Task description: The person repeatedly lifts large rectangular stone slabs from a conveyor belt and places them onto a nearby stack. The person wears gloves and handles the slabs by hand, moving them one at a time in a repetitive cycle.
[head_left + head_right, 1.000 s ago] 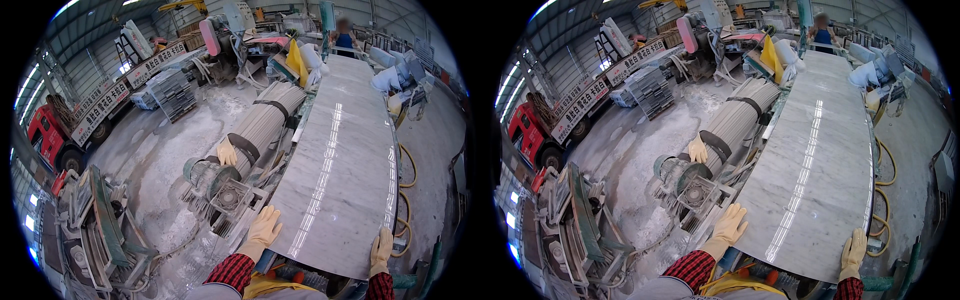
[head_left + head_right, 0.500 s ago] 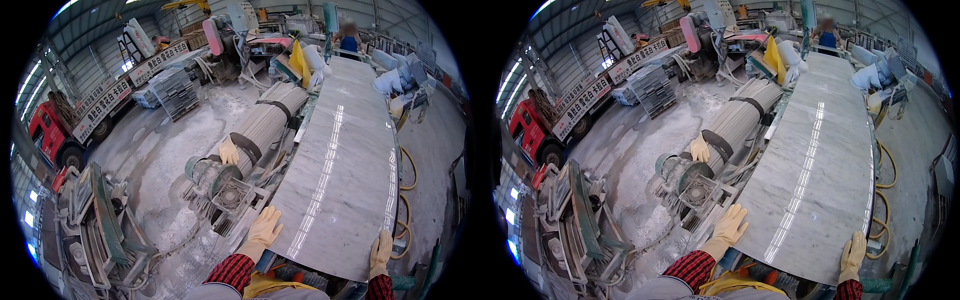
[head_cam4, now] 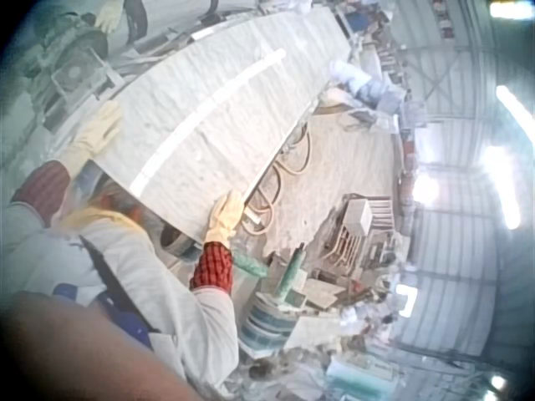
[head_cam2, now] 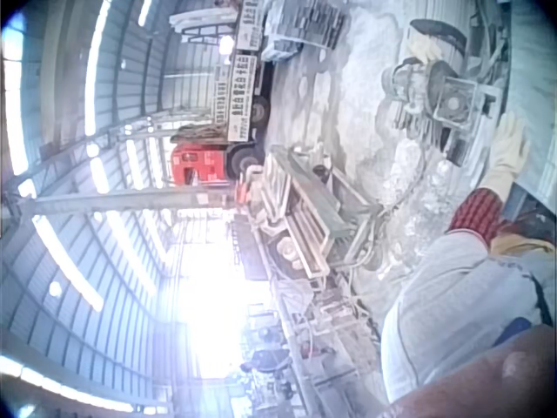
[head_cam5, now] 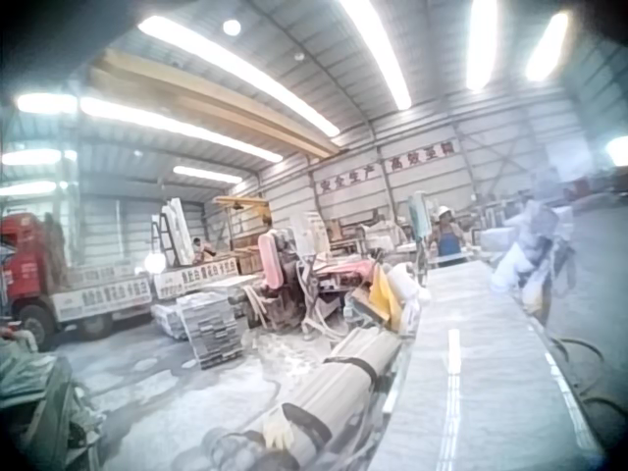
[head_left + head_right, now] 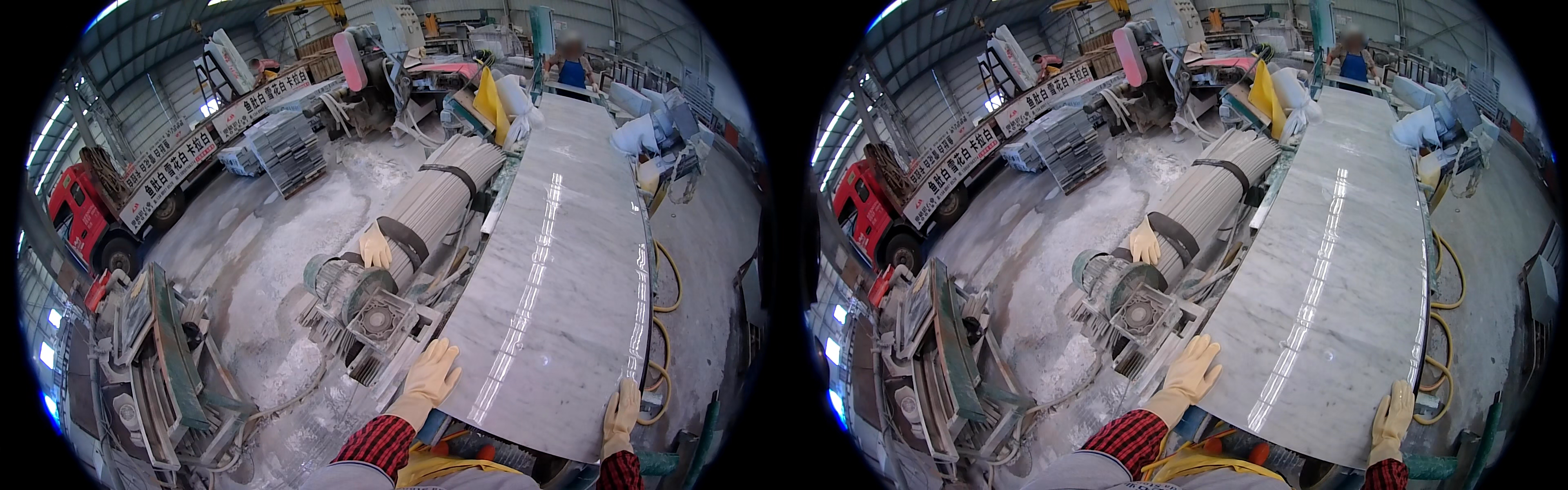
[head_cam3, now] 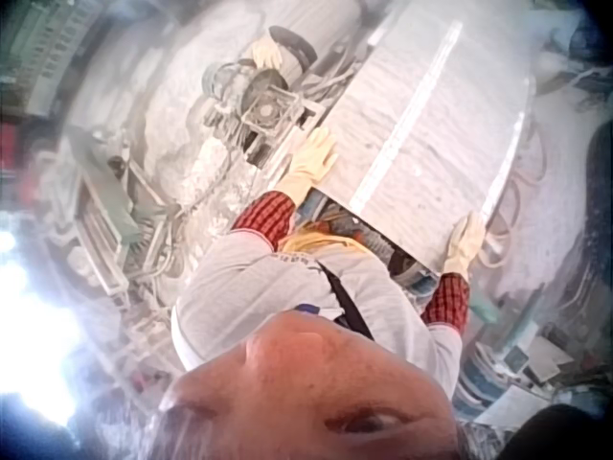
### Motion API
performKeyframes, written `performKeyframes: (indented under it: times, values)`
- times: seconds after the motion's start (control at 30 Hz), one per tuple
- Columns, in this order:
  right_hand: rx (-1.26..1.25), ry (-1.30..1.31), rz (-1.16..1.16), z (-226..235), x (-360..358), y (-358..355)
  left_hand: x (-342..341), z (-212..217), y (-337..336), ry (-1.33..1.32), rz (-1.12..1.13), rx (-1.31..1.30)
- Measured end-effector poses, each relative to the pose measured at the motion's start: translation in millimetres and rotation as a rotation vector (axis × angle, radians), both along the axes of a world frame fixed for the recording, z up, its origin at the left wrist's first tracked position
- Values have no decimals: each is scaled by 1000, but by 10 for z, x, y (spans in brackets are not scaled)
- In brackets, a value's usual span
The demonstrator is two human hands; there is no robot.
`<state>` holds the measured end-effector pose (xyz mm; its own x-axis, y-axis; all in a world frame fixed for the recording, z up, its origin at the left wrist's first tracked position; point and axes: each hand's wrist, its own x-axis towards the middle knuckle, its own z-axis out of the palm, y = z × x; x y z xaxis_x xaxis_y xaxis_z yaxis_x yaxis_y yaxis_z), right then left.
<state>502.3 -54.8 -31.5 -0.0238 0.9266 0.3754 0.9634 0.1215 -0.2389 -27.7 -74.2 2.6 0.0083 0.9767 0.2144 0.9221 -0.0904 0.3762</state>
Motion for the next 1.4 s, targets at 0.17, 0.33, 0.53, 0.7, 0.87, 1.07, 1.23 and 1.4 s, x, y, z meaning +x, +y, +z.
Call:
performKeyframes:
  times: [0.17,0.33,0.53,0.7,0.87,1.07,1.23,1.4]
  values:
    - [20,7,2,2,-27,-21,-16,-35,-16,7,-2,-3]
    - [32,18,26,2,-20,-29,-17,-23,-35,4,6,1]
    - [50,14,60,-5,9,-35,-9,32,-67,-6,3,17]
    - [82,-4,63,-98,58,-44,-9,-17,-71,7,7,19]
    - [28,-8,42,-150,72,-55,-22,-19,-109,23,15,3]
    - [22,-3,38,-148,82,-121,-39,2,-152,-9,9,20]
    - [28,38,-4,-61,64,-217,21,10,-92,11,-7,-37]
    - [-2,9,-16,291,-218,-116,-93,-233,-160,33,7,78]
